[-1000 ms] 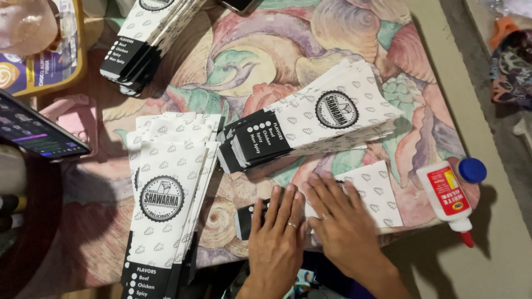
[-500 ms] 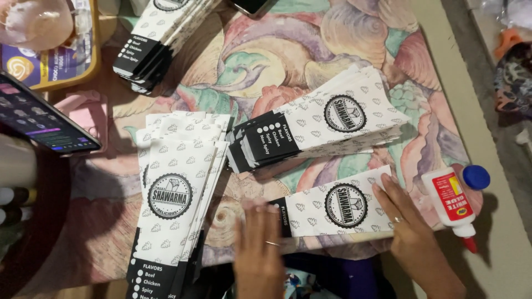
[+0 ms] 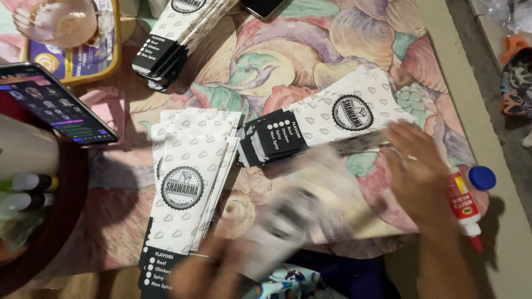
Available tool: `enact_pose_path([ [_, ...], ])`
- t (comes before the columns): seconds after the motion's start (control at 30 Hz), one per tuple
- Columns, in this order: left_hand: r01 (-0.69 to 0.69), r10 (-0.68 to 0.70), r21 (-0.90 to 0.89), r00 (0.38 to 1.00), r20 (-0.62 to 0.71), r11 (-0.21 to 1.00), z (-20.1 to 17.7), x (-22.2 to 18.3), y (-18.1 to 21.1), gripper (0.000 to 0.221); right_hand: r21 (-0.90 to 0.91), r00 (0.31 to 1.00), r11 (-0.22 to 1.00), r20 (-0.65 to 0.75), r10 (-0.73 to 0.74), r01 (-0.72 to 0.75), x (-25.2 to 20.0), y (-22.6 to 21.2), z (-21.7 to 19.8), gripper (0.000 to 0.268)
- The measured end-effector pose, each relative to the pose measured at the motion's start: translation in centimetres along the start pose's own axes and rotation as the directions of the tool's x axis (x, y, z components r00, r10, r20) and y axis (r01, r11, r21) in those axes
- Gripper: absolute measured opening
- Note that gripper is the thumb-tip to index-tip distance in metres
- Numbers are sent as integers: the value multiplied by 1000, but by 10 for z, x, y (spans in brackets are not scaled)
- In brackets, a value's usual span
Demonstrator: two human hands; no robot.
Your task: The person applies glue from a bottle to the edges of paper food containers and presses the edges together by hand.
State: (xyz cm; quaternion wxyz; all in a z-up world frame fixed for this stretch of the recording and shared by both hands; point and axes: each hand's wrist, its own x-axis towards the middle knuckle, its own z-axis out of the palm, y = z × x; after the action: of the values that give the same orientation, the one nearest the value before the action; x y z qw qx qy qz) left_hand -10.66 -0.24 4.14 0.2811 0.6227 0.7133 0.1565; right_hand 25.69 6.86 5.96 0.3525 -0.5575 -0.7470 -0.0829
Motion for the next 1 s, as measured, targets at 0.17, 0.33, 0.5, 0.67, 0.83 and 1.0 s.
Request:
enact_pose_path([
  [0.17,-48,-154,-307,785,-600,950,-46,39,-10,36,-164,983,984,178,-46,76,13,8,48,61],
  [0.33,-3,208,315,755,-622,949,-45,42,-17,47,-191,997,978,11,-78,78,-9,-16,26,30],
  [0.5,-238,443,382,613,-654,893,6,46,13,32,-187,998,981,12,-54,56,-55,-66,-5,24],
  [0.67,-891,874,1,446,-194,455,52,40,66,29,-314,988,948,153,-9,57,-98,-39,-27,28],
  [0.83,-906,905,30,418,-76,421,68,42,71,27,-606,898,736,79,433,-302,-119,37,-80,50],
  [1.0,-907,905,-5,420,-73,420,64,49,76,21,-214,240,275,175,955,-937,-89,25,-90,80],
])
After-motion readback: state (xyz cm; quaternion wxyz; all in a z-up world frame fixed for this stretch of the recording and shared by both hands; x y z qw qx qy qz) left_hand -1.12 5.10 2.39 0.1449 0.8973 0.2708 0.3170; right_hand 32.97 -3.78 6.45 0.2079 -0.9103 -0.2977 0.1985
